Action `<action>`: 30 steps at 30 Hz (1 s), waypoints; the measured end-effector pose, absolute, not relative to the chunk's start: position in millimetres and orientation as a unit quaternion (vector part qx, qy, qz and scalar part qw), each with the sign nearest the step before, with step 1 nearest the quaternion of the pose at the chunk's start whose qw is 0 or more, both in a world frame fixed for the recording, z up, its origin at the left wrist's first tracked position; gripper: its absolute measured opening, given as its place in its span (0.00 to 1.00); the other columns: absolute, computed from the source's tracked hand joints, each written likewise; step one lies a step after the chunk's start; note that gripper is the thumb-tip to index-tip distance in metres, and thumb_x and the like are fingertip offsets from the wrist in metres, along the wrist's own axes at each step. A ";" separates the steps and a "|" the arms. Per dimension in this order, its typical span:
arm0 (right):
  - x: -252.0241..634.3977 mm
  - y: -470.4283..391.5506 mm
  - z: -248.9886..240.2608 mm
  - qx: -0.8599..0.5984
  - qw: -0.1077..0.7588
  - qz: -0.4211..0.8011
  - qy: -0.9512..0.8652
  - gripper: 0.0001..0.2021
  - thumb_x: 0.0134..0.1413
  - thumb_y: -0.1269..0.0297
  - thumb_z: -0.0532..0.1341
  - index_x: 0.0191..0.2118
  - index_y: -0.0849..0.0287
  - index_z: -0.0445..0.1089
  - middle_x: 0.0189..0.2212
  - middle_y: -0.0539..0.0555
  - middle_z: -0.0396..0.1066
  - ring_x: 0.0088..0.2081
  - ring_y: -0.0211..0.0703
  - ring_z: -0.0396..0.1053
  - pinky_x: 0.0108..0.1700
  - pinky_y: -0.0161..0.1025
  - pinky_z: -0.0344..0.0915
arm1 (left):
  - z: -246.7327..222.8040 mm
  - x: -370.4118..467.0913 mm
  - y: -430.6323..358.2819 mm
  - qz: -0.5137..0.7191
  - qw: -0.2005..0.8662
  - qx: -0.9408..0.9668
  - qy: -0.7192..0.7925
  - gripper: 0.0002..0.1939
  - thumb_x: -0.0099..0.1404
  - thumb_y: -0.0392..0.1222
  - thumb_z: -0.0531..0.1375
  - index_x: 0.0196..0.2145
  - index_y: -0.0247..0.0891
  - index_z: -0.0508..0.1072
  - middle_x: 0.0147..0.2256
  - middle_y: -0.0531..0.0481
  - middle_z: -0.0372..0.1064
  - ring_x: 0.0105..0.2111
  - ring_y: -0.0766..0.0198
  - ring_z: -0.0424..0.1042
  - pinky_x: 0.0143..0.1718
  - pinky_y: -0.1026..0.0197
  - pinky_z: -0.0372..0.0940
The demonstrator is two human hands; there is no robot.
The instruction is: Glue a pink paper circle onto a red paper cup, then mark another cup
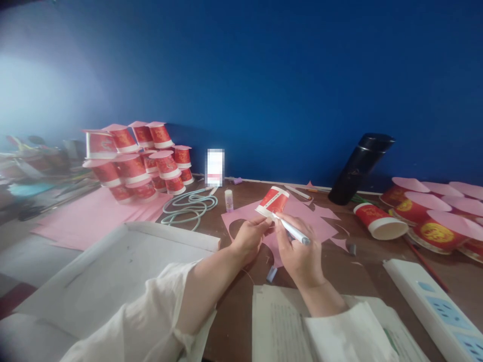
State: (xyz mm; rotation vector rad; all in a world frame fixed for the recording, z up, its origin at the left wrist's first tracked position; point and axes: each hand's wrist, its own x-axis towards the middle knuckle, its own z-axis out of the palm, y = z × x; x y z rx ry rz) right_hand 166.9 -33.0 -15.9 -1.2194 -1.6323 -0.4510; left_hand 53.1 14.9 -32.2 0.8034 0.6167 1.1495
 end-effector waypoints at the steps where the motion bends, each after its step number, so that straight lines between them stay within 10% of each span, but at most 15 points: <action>1: 166.5 -33.2 -15.8 -0.504 0.502 -0.184 -0.678 0.09 0.61 0.65 0.59 0.43 0.60 0.74 0.37 0.56 0.78 0.39 0.46 0.76 0.44 0.42 0.71 | -33.0 53.5 15.3 0.521 0.721 0.364 0.276 0.17 0.48 0.49 0.72 0.32 0.35 0.82 0.34 0.44 0.76 0.35 0.61 0.71 0.51 0.52 0.62; 30: 164.0 -35.7 -12.2 -0.487 0.508 -0.186 -0.686 0.08 0.61 0.67 0.60 0.44 0.60 0.74 0.37 0.57 0.78 0.39 0.45 0.76 0.44 0.42 0.70 | -21.5 53.6 10.4 0.542 0.755 0.298 0.216 0.17 0.51 0.50 0.71 0.31 0.33 0.79 0.31 0.45 0.76 0.35 0.60 0.73 0.50 0.54 0.63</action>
